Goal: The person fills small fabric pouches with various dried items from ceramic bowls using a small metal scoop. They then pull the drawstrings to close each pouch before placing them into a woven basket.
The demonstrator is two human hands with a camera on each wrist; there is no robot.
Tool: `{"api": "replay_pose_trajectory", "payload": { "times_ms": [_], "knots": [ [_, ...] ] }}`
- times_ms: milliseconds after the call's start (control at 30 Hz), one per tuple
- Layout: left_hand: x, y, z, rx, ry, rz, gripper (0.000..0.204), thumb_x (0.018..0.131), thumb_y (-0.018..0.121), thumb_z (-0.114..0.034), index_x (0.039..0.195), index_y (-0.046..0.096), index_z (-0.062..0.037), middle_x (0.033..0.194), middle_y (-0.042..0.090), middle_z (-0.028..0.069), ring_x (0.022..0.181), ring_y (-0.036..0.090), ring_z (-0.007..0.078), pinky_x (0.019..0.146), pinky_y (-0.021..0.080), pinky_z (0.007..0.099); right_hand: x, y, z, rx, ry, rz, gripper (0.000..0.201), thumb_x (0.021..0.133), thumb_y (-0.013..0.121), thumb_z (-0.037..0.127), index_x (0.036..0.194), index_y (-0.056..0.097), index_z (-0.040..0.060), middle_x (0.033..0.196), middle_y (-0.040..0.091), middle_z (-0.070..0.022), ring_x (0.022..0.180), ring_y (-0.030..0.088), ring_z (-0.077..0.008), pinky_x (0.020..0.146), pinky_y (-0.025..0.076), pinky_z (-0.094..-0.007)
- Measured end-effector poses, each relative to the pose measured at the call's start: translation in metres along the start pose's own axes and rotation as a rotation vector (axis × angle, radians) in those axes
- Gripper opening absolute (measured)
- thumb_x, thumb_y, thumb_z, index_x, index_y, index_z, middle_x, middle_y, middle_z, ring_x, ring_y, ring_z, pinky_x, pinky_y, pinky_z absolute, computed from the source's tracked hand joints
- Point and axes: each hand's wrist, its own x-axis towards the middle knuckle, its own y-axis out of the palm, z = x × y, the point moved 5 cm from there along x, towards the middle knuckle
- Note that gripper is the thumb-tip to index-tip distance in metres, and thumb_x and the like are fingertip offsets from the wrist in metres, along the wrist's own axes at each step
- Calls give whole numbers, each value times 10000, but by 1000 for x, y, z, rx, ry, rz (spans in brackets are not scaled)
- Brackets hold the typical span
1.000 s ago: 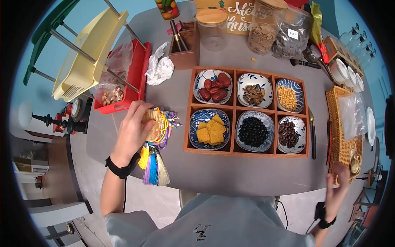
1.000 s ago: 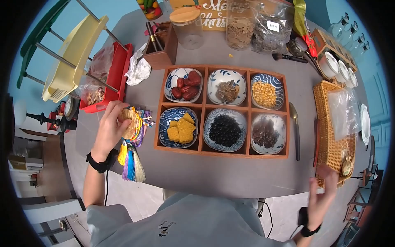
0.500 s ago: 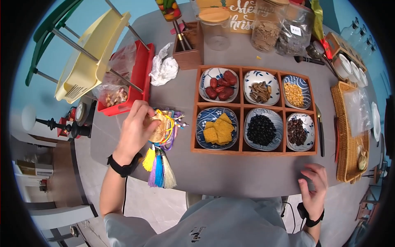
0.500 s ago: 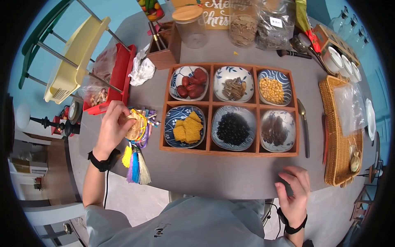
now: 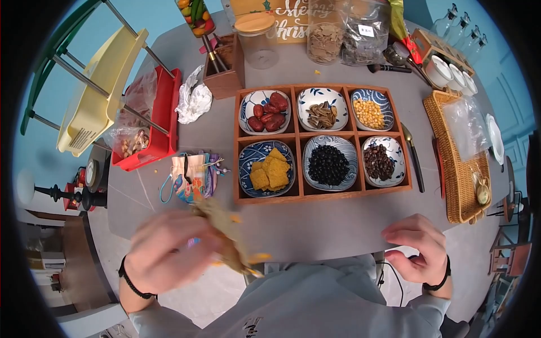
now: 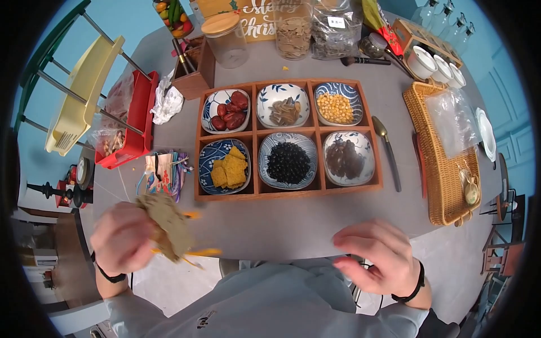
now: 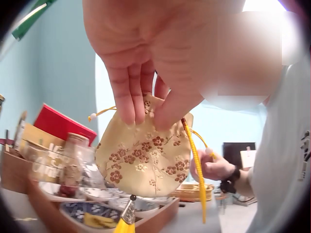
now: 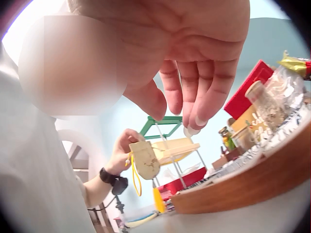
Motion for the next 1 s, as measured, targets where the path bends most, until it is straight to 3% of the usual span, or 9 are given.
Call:
{"api": "replay_pose_trajectory", "payload": {
  "times_ms": [133,233,367,533,733,833,900,1000],
  "knots": [
    [49,40,-12,-244,264,93,143,790,734,-58,907,672,-4,1042,646,119,800,672,254,614,553,329,32,7,33,19,-251,103,319,787,870,132,1046,706,46,841,714,-58,611,649,-191,520,491,-299],
    [78,66,-19,-367,397,156,183,764,747,-51,932,690,-7,1057,642,116,769,674,261,593,552,330,44,11,48,-143,-354,132,305,784,770,86,1081,704,58,799,591,-19,590,587,-142,467,452,-283],
    [99,89,-25,-442,516,228,178,766,747,-62,923,683,-5,1094,629,122,790,683,276,584,558,334,41,6,49,-358,-354,149,262,742,736,101,998,697,62,749,491,-6,575,535,-127,457,421,-276],
    [107,94,-31,-535,613,137,214,758,774,-101,911,647,-19,1097,628,118,856,679,278,653,586,327,28,0,39,-430,-269,181,201,711,740,118,894,677,63,749,485,-9,599,528,-135,473,422,-277],
    [110,88,-28,-452,457,217,411,774,868,-337,968,639,-55,1168,620,137,978,662,315,771,582,399,19,-12,31,-436,-196,59,160,689,737,121,806,646,60,769,512,-18,605,531,-149,487,423,-280],
    [111,85,-26,-461,395,36,543,763,881,-500,979,639,-65,1277,582,185,1074,641,347,866,558,438,19,-1,32,-478,-271,48,162,682,738,134,779,631,60,773,528,-27,611,541,-154,489,419,-275],
    [114,90,-21,-574,313,101,783,688,932,-519,1210,594,-43,1406,484,240,1245,562,403,1003,520,474,22,5,36,-473,-293,-16,158,680,735,137,762,622,65,786,552,-38,617,542,-156,490,413,-271],
    [116,105,-18,-728,236,188,939,707,945,-412,1410,459,-24,1450,435,256,1331,495,417,1089,474,482,25,10,38,-445,-331,-74,154,671,718,128,792,649,63,818,586,-55,621,541,-151,489,410,-269]
  ]
}}
